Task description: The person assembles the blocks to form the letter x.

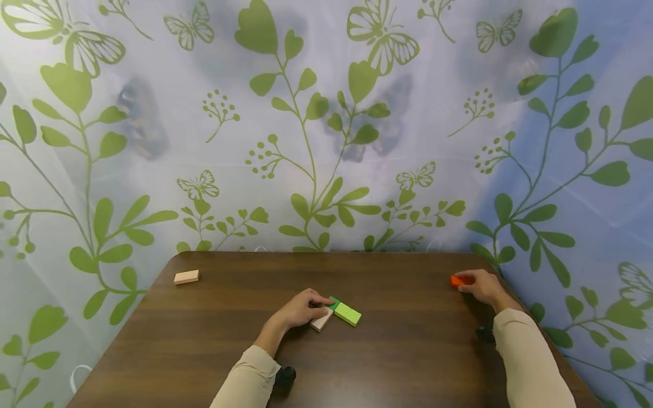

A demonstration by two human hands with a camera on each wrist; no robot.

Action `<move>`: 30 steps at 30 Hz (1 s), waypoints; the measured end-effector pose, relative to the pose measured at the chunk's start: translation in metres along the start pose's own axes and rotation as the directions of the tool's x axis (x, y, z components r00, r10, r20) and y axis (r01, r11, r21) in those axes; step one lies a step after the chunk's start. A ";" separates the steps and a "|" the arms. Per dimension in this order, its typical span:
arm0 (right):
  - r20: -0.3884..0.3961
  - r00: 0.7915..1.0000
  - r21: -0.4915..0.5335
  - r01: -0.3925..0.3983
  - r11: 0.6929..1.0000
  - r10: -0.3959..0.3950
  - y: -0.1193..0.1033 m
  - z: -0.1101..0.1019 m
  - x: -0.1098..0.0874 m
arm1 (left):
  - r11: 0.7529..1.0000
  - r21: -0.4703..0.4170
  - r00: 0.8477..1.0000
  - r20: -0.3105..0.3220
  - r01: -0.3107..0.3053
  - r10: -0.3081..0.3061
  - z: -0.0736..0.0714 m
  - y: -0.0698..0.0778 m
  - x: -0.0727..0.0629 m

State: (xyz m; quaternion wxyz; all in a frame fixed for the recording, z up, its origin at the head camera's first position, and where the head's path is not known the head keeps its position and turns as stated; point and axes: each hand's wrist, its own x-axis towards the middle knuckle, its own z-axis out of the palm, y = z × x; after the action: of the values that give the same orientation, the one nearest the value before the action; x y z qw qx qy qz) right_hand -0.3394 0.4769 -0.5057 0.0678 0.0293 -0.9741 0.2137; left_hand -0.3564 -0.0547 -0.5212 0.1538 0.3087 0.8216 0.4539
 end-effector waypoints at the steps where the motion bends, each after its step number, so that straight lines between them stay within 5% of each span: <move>1: -0.001 1.000 -0.009 0.013 1.000 -0.013 0.000 -0.001 0.000 | 1.000 -0.007 1.000 -0.004 0.000 0.000 0.000 0.000 0.000; 14: 0.031 0.999 0.012 0.037 0.999 -0.038 -0.010 -0.009 0.002 | 1.000 -0.018 1.000 -0.019 0.009 -0.009 0.004 0.000 -0.001; 30: 0.058 0.994 0.112 0.081 0.990 -0.088 -0.071 0.019 0.029 | 1.000 -0.009 1.000 -0.027 0.010 -0.010 0.001 0.001 -0.002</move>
State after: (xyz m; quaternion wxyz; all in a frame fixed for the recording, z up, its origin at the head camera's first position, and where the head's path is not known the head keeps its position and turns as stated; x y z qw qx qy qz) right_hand -0.3647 0.4039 -0.4890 0.0446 0.0808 -0.9604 0.2628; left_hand -0.3538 -0.0547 -0.5207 0.1462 0.2977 0.8230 0.4611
